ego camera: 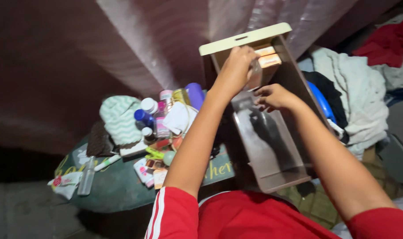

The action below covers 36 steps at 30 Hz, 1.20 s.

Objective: The person wipes the inside and outside of a brown plastic drawer with a black cloth. Then they place several small boxes and bottles from a nearby table into the drawer.

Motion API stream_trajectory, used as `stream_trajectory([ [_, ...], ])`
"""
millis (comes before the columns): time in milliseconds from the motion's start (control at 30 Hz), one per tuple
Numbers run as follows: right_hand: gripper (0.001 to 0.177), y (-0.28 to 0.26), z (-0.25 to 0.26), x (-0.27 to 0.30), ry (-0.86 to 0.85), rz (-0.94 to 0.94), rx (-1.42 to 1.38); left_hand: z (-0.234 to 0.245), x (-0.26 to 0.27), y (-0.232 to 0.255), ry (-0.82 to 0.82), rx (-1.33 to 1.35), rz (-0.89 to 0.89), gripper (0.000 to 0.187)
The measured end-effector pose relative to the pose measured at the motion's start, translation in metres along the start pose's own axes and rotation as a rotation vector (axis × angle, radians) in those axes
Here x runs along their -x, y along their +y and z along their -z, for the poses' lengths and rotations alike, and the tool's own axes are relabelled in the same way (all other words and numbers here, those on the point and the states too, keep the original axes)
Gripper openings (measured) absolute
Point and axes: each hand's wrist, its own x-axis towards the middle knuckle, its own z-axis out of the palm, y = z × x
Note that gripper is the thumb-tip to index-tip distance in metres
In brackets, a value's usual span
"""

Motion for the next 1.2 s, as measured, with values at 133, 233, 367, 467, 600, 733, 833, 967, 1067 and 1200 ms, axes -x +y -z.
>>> stream_trajectory([
  [133, 0.040, 0.022, 0.001, -0.018, 0.004, -0.045, -0.090, -0.048, 0.003, -0.016, -0.174, -0.124, 0.044, 0.026],
  [233, 0.038, 0.031, -0.005, -0.029, -0.008, -0.029, -0.235, -0.073, 0.007, -0.027, -0.196, -0.144, 0.036, 0.025],
  [367, 0.048, 0.037, -0.010, -0.036, 0.002, -0.062, -0.282, -0.088, 0.012, -0.039, -0.158, -0.174, 0.058, 0.024],
  [467, 0.060, 0.040, -0.013, -0.043, -0.007, -0.062, -0.365, -0.089, 0.010, -0.041, -0.213, -0.200, 0.155, 0.017],
  [600, 0.062, 0.046, -0.017, -0.049, -0.027, -0.055, -0.383, -0.083, 0.007, -0.038, -0.205, -0.192, 0.199, 0.022],
  [733, 0.065, 0.049, -0.020, -0.054, -0.034, -0.062, -0.419, -0.074, 0.005, -0.027, -0.149, -0.134, 0.208, 0.019],
  [833, 0.066, 0.048, -0.024, -0.051, -0.017, -0.111, -0.410, -0.065, 0.002, -0.016, -0.115, -0.171, 0.222, 0.024],
  [967, 0.071, 0.049, -0.023, -0.050, -0.025, -0.153, -0.400, -0.061, -0.004, -0.015, -0.075, -0.304, 0.311, 0.022],
  [1067, 0.077, 0.051, -0.024, -0.051, -0.003, -0.162, -0.390, -0.065, -0.005, -0.030, -0.243, -0.351, 0.549, 0.013],
  [1200, 0.080, 0.053, -0.026, -0.058, 0.008, -0.142, -0.465, -0.093, 0.009, -0.063, -0.399, -0.382, 0.621, 0.017],
])
